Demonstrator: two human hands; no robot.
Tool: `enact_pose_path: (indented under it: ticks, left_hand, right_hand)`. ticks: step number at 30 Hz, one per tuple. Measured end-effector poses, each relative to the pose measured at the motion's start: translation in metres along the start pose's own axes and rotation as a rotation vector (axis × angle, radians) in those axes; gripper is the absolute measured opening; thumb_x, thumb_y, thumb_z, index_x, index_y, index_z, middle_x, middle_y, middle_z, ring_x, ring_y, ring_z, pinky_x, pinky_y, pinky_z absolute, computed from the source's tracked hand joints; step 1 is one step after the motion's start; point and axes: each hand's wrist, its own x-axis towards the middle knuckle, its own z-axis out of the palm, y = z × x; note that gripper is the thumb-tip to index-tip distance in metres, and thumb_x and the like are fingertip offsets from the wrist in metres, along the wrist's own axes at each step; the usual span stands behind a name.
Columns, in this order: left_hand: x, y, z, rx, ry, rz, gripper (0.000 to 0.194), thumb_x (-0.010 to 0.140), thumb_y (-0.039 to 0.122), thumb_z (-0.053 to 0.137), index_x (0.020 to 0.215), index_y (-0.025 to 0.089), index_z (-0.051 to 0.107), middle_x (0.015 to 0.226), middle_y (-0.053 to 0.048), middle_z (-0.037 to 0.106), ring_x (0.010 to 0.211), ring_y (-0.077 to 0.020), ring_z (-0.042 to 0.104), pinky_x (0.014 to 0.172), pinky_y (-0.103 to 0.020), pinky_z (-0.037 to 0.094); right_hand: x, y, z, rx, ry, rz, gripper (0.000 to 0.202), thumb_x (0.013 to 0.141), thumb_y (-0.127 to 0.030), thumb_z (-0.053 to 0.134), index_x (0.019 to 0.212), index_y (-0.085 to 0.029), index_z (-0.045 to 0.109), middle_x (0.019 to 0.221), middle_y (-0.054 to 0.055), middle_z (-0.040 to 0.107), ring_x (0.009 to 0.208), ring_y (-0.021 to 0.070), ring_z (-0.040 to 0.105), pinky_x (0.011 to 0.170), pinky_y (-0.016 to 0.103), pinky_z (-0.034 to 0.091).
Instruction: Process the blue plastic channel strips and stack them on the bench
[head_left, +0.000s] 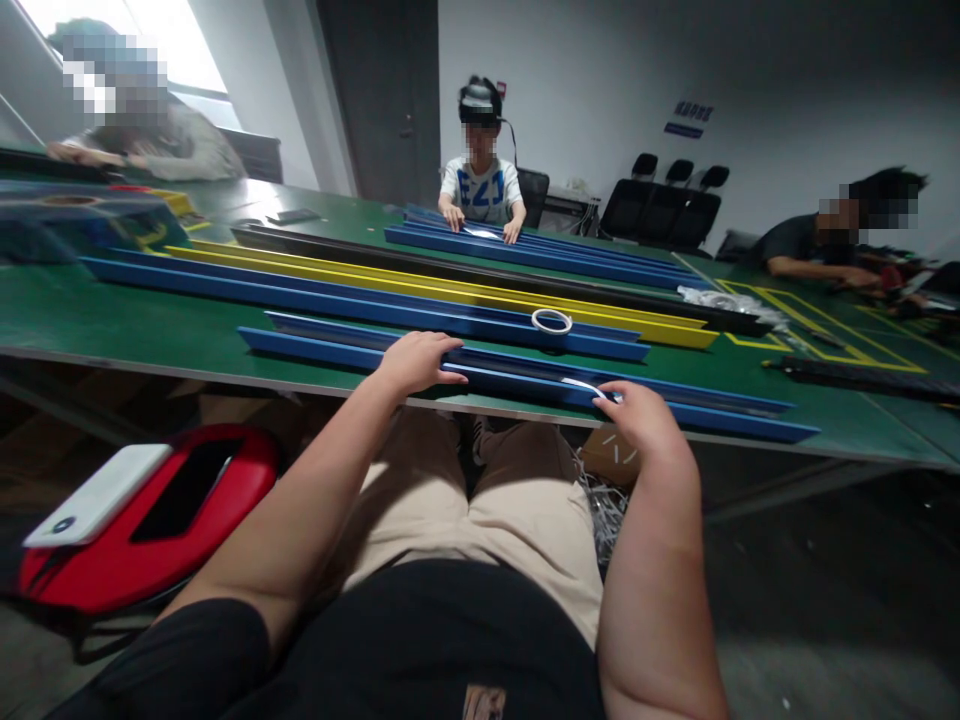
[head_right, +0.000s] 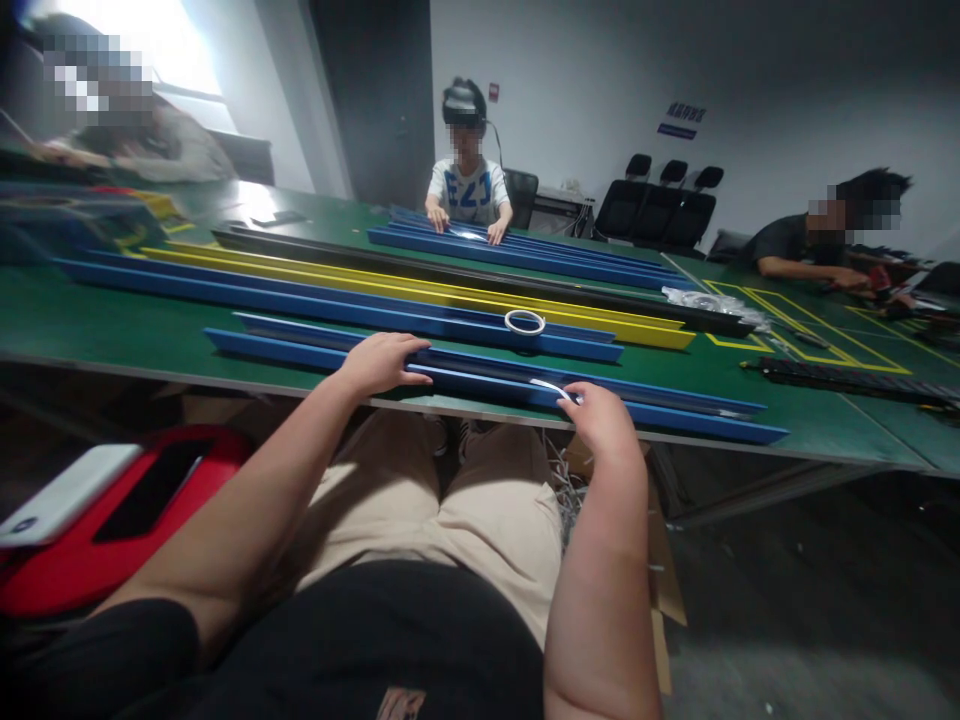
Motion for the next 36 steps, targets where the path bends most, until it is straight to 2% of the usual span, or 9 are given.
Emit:
enact_pose_path:
  ticks: [4,9,14,19,23,26,31,33,36]
  left_hand:
    - [-0.012,-0.031,-0.010,-0.009,-0.042,-0.032,0.079,0.076,0.077,0.062,0.140,0.029,0.058,0.136,-0.006,0.065,0.124,-0.0282,0.060,0.103,-0.034,0.042]
    - [-0.013,-0.029,-0.014,-0.019,-0.080,-0.049,0.081,0.078,0.075,0.061,0.142,0.028,0.055,0.133,-0.007,0.065,0.123,-0.0287,0.059,0.104,-0.035,0.040]
    - [-0.001,-0.003,-0.011,-0.007,-0.136,-0.106,0.083,0.078,0.077,0.059,0.143,0.026,0.053,0.137,-0.012,0.062,0.129,-0.0323,0.053,0.109,-0.044,0.033]
    - [0.023,0.053,0.000,-0.068,-0.142,-0.016,0.077,0.082,0.076,0.057,0.140,0.025,0.053,0.137,-0.014,0.061,0.129,-0.0332,0.053,0.108,-0.047,0.033]
    - [0.042,0.104,0.009,-0.073,-0.079,0.058,0.071,0.082,0.074,0.059,0.131,0.023,0.057,0.128,-0.015,0.064,0.122,-0.0344,0.057,0.104,-0.048,0.036]
    - [0.053,0.126,0.012,-0.084,-0.046,0.085,0.070,0.083,0.074,0.058,0.132,0.024,0.056,0.126,-0.014,0.065,0.119,-0.0332,0.059,0.099,-0.046,0.039]
    - [0.052,0.130,0.013,-0.054,-0.020,0.049,0.072,0.081,0.078,0.056,0.130,0.026,0.059,0.120,-0.012,0.069,0.113,-0.0313,0.062,0.095,-0.041,0.041]
    - [0.045,0.123,0.012,-0.042,-0.003,0.049,0.072,0.082,0.079,0.055,0.130,0.025,0.060,0.118,-0.011,0.069,0.112,-0.0308,0.063,0.094,-0.040,0.041]
    - [0.034,0.106,0.009,-0.035,-0.006,0.042,0.071,0.084,0.078,0.052,0.132,0.026,0.059,0.119,-0.010,0.070,0.113,-0.0297,0.064,0.095,-0.039,0.042]
  right_hand:
    - [0.001,-0.021,0.003,-0.005,0.028,-0.101,0.021,0.090,-0.036,0.061,0.099,-0.027,0.078,0.094,0.004,0.077,0.087,0.0218,0.068,0.074,0.030,0.044]
    - [0.001,-0.031,0.008,-0.024,0.056,-0.100,0.024,0.088,-0.041,0.064,0.104,-0.026,0.075,0.095,0.005,0.077,0.086,0.0224,0.068,0.072,0.030,0.044]
    - [0.004,-0.029,0.019,-0.031,0.018,-0.125,0.029,0.087,-0.034,0.066,0.113,-0.028,0.074,0.103,0.005,0.077,0.093,0.0226,0.069,0.079,0.030,0.047]
    - [0.007,-0.031,0.018,-0.024,0.035,-0.166,0.024,0.091,-0.032,0.058,0.105,-0.027,0.077,0.102,0.005,0.077,0.094,0.0228,0.068,0.080,0.030,0.046]
    - [0.005,-0.035,0.009,0.096,0.191,-0.180,0.028,0.094,-0.038,0.052,0.094,-0.023,0.075,0.100,0.008,0.074,0.092,0.0226,0.065,0.080,0.031,0.045]
    - [-0.001,-0.041,0.003,0.184,0.350,-0.132,0.034,0.094,-0.047,0.052,0.081,-0.021,0.070,0.100,0.011,0.072,0.091,0.0228,0.063,0.081,0.031,0.045]
    - [-0.010,-0.047,0.000,0.425,0.356,-0.064,0.043,0.094,-0.059,0.049,0.080,-0.020,0.062,0.091,0.008,0.073,0.076,0.0188,0.062,0.069,0.027,0.044]
    - [-0.009,-0.043,0.001,0.367,0.347,-0.026,0.040,0.092,-0.059,0.054,0.087,-0.020,0.064,0.082,0.006,0.071,0.069,0.0184,0.060,0.064,0.027,0.042]
    - [-0.004,-0.034,0.005,0.201,0.275,-0.038,0.040,0.085,-0.053,0.067,0.112,-0.023,0.068,0.088,0.006,0.073,0.077,0.0213,0.064,0.070,0.029,0.044]
